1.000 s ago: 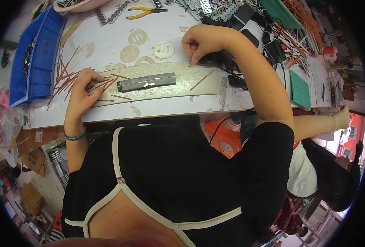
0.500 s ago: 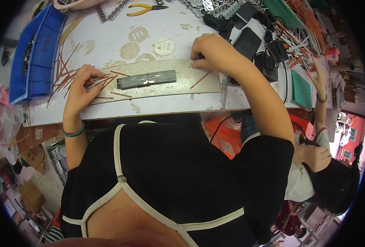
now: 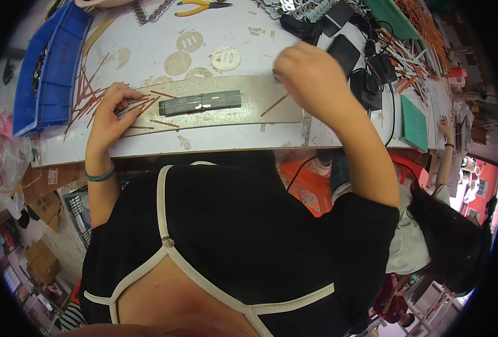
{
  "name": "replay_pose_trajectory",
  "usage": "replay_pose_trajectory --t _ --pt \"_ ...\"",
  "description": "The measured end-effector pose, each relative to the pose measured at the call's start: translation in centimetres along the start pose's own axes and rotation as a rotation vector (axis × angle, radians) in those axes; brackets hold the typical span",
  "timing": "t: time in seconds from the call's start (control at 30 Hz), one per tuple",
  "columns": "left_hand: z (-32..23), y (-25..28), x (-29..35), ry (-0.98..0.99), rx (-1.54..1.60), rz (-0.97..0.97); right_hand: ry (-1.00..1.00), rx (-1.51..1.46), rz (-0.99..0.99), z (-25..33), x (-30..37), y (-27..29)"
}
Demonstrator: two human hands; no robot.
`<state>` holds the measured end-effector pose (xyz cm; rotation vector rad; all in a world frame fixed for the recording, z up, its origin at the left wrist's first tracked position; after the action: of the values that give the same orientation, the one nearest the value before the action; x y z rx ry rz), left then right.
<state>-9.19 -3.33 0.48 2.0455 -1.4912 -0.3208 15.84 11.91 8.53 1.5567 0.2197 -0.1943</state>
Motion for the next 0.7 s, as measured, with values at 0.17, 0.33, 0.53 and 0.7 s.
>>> replay_pose_trajectory --t 0.17,0.33,0.53,0.7 --pt "-0.5 1.2 0.7 -0.083 -0.007 -0.051 -0.035 -0.094 0.267 -0.1 3.6 -2.8" --pt "0.8 0.7 0.3 -0.235 -0.094 -0.078 0.055 -0.026 0.212 0.9 3.7 -4.5" --pt "1.2 0.4 1.6 -0.274 0.064 -0.146 0.108 -0.102 0.395 1.3 3.8 -5.5" --pt "1.4 0.4 1.6 -0.262 0.040 -0.177 0.081 -0.118 0.431 1.6 2.4 -5.7"
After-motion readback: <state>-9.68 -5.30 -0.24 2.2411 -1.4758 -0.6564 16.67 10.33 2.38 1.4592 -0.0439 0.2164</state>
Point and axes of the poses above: each hand's wrist, its own x-axis away from the middle knuckle, its own y-axis out of the back of the hand, z = x × y, the point moved 10 cm from there along -x, towards the middle knuckle, and after that the axes turned 15 degrees about y, right-handed, at the moved point
